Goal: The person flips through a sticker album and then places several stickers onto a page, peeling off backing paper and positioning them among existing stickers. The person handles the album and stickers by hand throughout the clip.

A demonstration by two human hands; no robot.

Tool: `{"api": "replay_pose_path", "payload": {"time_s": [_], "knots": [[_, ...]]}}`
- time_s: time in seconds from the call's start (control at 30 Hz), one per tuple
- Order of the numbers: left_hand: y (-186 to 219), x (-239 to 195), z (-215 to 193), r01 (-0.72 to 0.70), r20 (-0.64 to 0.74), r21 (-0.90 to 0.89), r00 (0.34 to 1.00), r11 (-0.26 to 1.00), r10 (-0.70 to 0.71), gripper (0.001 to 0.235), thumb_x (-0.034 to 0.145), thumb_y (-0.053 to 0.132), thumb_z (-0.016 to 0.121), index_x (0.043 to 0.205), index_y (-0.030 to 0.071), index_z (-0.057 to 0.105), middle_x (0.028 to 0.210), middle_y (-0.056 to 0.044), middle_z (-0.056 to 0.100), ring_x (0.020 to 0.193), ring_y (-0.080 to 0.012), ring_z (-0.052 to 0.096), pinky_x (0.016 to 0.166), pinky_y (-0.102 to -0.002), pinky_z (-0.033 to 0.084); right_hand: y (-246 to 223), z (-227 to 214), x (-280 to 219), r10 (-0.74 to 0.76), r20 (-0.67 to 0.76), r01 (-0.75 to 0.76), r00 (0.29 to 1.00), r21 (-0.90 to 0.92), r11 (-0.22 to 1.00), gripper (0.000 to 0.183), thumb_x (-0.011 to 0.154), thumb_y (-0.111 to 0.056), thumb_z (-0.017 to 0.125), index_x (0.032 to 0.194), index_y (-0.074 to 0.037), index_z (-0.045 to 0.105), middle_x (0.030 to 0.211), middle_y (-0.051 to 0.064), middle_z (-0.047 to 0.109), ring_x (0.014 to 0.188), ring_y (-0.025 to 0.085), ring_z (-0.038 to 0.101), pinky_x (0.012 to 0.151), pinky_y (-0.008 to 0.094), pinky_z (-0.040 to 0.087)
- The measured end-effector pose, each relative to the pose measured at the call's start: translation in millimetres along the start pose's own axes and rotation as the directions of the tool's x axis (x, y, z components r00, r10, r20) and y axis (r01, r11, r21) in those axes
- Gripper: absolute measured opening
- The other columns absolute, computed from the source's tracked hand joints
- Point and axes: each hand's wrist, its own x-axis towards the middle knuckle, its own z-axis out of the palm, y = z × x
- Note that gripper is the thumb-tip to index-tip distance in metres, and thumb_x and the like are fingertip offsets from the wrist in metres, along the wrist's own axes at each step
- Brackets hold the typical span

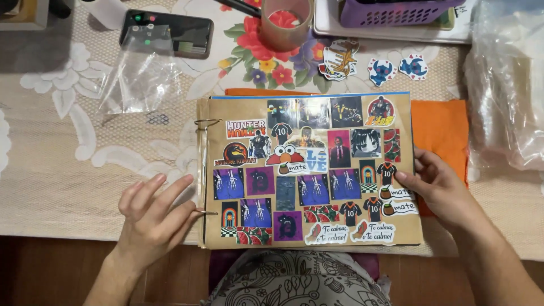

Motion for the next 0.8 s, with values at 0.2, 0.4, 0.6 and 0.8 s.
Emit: {"api": "replay_pose_path", "payload": {"time_s": [0.2,0.4,0.6,0.8], "knots": [[-8,4,5,0.006,0.036,-0.054,0.999,0.999,-0.004,0.021,0.095,0.039,0.069,0.086,0.02,0.069,0.133,-0.005,0.065,0.134,-0.0298,0.039,0.112,-0.045,0.021,13,-37,9,-0.454,-0.086,0.251,0.887,-0.735,0.629,0.028,0.101,-0.021,0.063,0.124,-0.005,0.068,0.114,0.01,0.069,0.094,0.023,0.062,0.081,0.037,0.047],[-7,1,6,0.008,0.028,-0.071,1.0,0.997,-0.006,0.02,0.094,0.039,0.071,0.088,0.02,0.07,0.132,-0.007,0.066,0.133,-0.0315,0.04,0.111,-0.047,0.022,26,-56,27,-0.67,0.162,0.234,0.725,-0.972,0.018,0.033,0.098,-0.026,0.066,0.125,-0.01,0.072,0.117,0.015,0.067,0.103,0.038,0.062,0.091,0.049,0.049],[-30,14,-4,0.012,-0.033,-0.035,0.999,0.999,-0.013,0.044,0.09,0.065,0.063,0.091,0.022,0.075,0.132,-0.006,0.066,0.133,-0.0316,0.038,0.108,-0.046,0.023,30,-63,21,-0.662,0.196,0.333,0.723,-0.939,0.086,0.031,0.1,-0.022,0.063,0.128,-0.009,0.069,0.122,0.015,0.066,0.108,0.037,0.059,0.096,0.047,0.045],[-38,95,23,0.263,-0.1,-0.274,0.949,0.925,-0.299,0.026,0.097,0.032,0.07,0.108,0.009,0.076,0.138,-0.019,0.056,0.139,-0.0366,0.029,0.117,-0.054,0.023,-9,-57,31,-0.675,0.253,0.195,0.693,-0.967,-0.163,0.019,0.101,-0.023,0.067,0.117,-0.018,0.075,0.114,0.007,0.073,0.095,0.034,0.066,0.084,0.044,0.053]]}}
